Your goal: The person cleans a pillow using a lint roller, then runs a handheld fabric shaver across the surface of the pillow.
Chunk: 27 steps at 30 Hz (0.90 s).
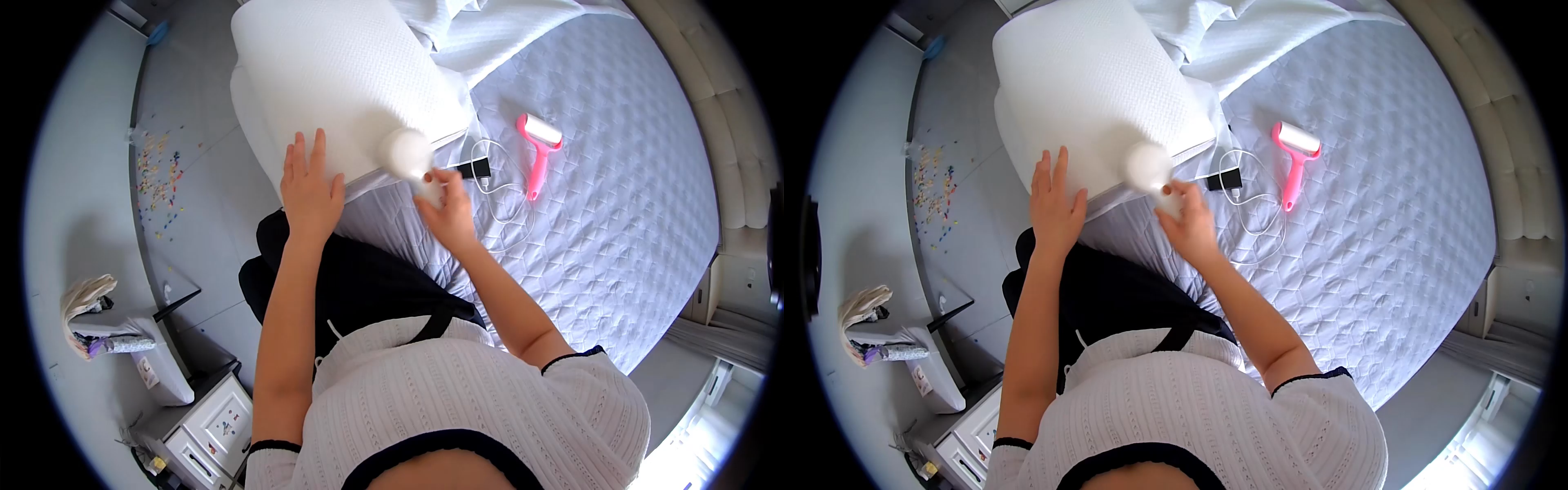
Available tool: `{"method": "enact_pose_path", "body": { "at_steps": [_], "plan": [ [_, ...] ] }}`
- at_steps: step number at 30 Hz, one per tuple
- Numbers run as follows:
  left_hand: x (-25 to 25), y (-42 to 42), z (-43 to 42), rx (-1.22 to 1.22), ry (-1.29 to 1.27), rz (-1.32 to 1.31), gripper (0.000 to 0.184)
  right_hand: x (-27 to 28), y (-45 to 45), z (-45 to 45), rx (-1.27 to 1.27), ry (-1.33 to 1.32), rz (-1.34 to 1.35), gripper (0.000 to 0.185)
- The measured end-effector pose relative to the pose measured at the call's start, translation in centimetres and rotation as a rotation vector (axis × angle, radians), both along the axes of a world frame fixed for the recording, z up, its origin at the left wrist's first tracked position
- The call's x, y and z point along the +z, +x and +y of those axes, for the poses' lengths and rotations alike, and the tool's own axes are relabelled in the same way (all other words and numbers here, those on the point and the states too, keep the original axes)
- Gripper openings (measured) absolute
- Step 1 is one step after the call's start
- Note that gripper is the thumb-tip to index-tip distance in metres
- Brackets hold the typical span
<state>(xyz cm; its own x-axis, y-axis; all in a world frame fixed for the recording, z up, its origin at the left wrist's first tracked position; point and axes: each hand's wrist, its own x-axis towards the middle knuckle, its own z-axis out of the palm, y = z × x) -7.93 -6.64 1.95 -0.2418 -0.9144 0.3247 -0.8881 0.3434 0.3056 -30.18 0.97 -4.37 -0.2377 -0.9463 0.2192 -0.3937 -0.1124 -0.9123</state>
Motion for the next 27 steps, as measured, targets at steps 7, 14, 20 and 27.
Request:
{"method": "enact_pose_path", "body": {
  "at_steps": [7, 14, 20, 27],
  "plan": [
    [-1.1, 0.8, -1.1, -0.040, 0.135, -0.047, 0.069, 2.3, -6.9, -3.0, -0.275, -0.021, 0.115, 0.042],
    [-1.0, 2.0, -1.3, -0.061, 0.223, 0.027, 0.071, 2.4, -11.3, -4.4, -0.270, 0.431, -0.521, 0.033],
    [-1.6, 2.6, -1.5, -0.090, 0.234, 0.040, 0.069, 1.8, -13.4, -4.5, -0.169, 0.517, -0.879, 0.031],
    [-1.7, 2.5, -1.5, -0.083, 0.234, 0.019, 0.068, 3.3, -9.6, -4.1, -0.311, 0.378, -0.672, 0.037]
  ]
}}
